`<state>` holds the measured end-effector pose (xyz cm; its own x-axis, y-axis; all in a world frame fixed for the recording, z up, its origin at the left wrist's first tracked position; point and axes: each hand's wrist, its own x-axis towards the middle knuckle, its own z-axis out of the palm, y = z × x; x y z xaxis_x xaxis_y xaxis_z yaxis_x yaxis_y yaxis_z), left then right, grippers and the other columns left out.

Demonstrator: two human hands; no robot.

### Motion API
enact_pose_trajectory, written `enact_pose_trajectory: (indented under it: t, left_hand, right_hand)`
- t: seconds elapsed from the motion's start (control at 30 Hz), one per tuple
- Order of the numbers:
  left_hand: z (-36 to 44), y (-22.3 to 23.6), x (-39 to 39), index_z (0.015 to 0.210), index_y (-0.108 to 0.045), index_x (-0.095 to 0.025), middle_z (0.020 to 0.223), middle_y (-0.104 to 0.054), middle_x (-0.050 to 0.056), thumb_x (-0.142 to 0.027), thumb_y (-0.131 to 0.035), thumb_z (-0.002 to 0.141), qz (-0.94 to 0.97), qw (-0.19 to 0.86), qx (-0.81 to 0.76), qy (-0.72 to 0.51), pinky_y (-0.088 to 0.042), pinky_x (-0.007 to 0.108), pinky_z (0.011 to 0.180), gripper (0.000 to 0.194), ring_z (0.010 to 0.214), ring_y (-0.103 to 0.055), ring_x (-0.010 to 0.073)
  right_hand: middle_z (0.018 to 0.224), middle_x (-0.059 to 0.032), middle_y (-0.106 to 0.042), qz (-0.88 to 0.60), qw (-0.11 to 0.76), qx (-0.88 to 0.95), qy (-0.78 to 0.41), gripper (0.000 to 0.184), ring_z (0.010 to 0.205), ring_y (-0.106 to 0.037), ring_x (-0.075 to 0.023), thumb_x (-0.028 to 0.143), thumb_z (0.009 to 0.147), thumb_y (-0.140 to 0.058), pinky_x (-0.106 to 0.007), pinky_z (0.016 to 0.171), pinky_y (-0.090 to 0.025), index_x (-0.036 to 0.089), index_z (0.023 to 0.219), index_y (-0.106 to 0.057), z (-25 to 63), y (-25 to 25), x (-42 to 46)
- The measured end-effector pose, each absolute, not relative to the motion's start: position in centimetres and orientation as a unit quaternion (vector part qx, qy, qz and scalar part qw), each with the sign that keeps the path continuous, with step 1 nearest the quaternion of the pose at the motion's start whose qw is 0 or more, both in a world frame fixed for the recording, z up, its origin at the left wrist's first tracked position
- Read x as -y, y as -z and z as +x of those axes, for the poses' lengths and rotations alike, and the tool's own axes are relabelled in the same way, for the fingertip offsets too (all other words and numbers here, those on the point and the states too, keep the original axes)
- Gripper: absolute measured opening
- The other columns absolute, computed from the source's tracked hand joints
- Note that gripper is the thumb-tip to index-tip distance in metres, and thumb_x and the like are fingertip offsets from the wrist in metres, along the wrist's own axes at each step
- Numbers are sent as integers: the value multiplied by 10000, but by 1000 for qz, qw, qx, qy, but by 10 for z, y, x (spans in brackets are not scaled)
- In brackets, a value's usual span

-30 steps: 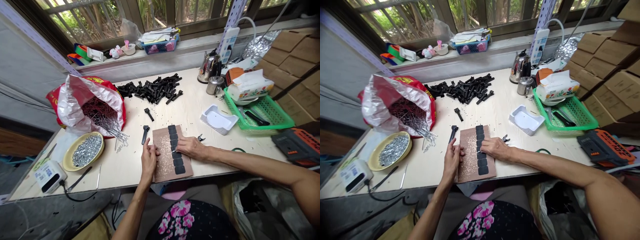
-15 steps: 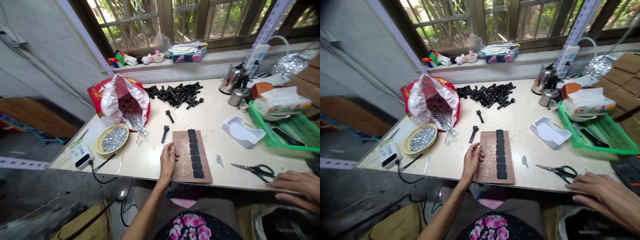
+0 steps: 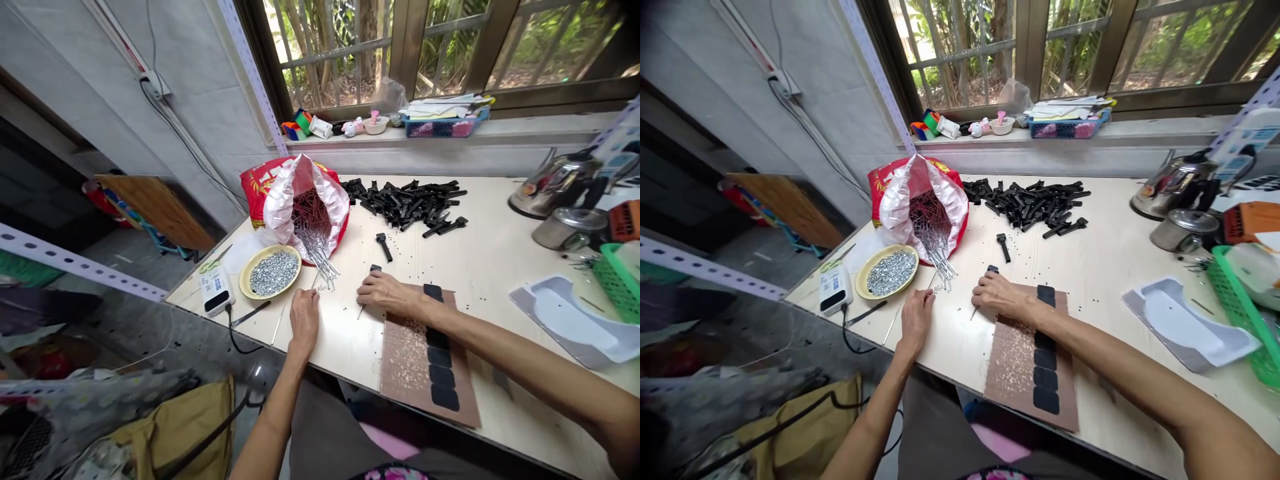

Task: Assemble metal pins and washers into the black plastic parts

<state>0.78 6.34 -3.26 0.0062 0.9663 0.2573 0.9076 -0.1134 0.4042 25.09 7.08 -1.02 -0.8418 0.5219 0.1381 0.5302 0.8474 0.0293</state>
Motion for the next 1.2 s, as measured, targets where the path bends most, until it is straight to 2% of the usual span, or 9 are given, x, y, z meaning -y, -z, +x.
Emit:
enact_pose_trajectory:
  t: [0.17,0.27,0.33,0.47,0.57,0.8,1.03,1.2]
  left_hand:
    - [6,33,-63,813,-635,-138,838,-588,104,-168,-467,839,700,66,-668,-243,-444,362,760,172,806,-560,234]
    - [6,29,-60,757,-623,-151,808,-587,86,-173,-522,809,665,105,-672,-308,-439,348,730,116,776,-548,220]
    - [8,24,-57,734,-618,-153,751,-587,59,-216,-571,792,605,217,-665,-380,-438,300,644,98,696,-540,182]
    - [22,10,-48,772,-620,-116,673,-578,13,-289,-699,713,344,574,-555,-494,-360,185,443,199,502,-476,75]
    - [37,-2,-42,756,-613,-100,669,-588,7,-206,-773,642,182,709,-441,-520,-395,144,442,223,501,-501,45]
    - [61,-19,-29,759,-631,-78,656,-605,22,-132,-715,719,139,732,-382,-547,-487,143,497,108,520,-544,50]
    - [71,-26,-23,775,-652,-80,632,-593,7,-154,-766,661,166,717,-388,-554,-495,146,540,177,545,-552,48]
    - [79,-30,-19,759,-648,-95,641,-588,-20,-222,-816,578,241,656,-413,-583,-481,171,564,278,546,-534,40]
  right_hand:
    - [832,-37,-582,-246,49,966,67,129,779,-472,-167,114,899,-477,-313,741,-338,191,884,-579,250,22,-85]
    - [864,-59,-583,-278,100,954,58,165,791,-482,-166,95,908,-437,-298,720,-374,162,870,-582,247,23,-83]
    - [876,-68,-584,-318,176,931,33,191,811,-495,-165,103,921,-405,-290,727,-404,150,893,-588,244,17,-78]
    - [943,-82,-569,-369,341,864,-33,212,868,-529,-153,137,929,-397,-261,746,-451,149,1021,-587,235,-6,-58]
    - [929,-76,-586,-401,383,831,-52,200,855,-558,-141,189,941,-421,-237,729,-460,151,1005,-606,227,-23,-42]
    - [894,-36,-655,-441,338,831,-18,233,812,-589,-130,239,956,-432,-224,709,-444,216,1050,-644,227,-34,-19]
    - [894,-20,-643,-470,335,815,55,236,768,-571,-107,215,952,-434,-212,632,-384,239,986,-667,232,-41,-8]
    - [830,-22,-631,-494,299,811,92,208,738,-540,-125,208,946,-441,-252,604,-330,228,984,-644,232,-42,0]
